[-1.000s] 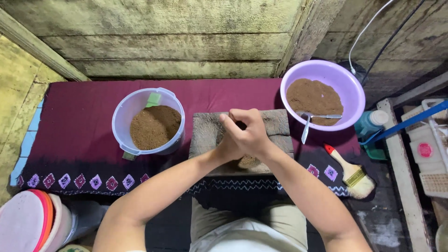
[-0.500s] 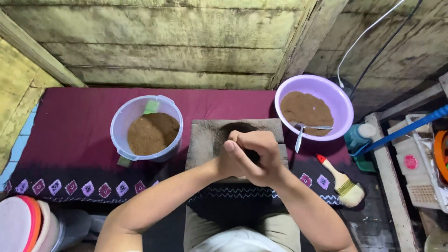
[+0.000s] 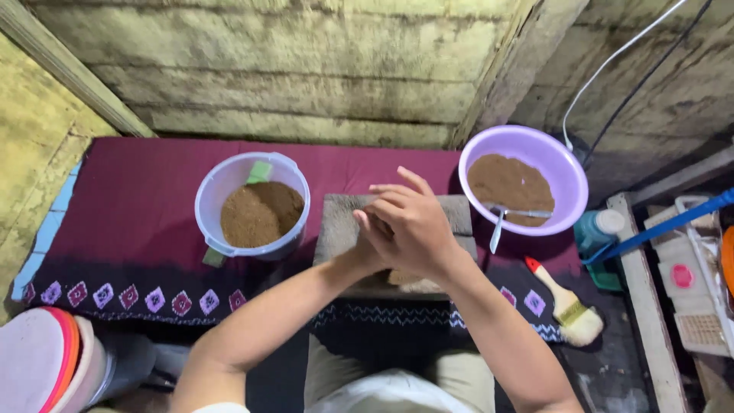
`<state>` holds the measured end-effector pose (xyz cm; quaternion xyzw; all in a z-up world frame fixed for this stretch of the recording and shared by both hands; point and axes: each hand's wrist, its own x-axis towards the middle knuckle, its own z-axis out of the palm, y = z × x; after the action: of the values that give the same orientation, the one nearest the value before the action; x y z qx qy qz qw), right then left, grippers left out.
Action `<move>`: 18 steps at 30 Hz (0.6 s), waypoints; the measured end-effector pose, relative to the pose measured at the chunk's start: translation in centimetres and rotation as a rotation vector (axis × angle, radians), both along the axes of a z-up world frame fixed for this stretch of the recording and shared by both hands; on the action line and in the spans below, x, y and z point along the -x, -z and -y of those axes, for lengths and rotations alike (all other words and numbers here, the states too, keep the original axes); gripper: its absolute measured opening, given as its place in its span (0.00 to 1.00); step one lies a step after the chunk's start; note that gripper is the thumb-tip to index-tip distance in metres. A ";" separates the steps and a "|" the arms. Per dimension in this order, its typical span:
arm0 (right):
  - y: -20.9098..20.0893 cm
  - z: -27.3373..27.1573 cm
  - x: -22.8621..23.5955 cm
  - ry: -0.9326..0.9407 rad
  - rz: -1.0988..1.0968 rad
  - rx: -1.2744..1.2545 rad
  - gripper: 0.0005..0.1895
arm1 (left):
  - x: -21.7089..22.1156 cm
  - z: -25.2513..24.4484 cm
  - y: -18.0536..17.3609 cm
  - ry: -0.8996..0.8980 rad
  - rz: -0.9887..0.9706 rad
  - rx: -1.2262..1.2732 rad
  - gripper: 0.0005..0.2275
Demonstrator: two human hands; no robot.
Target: Pounding and grinding brown powder ingredients in a stone mortar using a stone pestle on a covered work surface.
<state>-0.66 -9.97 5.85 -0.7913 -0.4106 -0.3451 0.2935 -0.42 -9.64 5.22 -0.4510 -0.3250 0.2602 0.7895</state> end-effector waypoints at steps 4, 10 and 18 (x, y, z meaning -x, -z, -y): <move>-1.5 0.2 -0.3 -0.013 0.050 -0.030 0.06 | 1.7 0.9 -2.5 0.062 0.053 0.122 0.09; -0.7 -0.2 0.6 -0.034 0.009 -0.093 0.08 | 4.9 0.6 -4.4 0.141 0.014 0.295 0.10; -2.6 -1.3 -0.1 -0.084 0.059 -0.172 0.12 | -2.6 -0.6 6.0 0.219 0.064 0.483 0.12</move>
<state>-0.54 -8.63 8.43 -0.7348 -0.4208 -0.3894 0.3624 2.18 -9.03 -0.77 -0.6668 -0.2273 0.2288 0.6718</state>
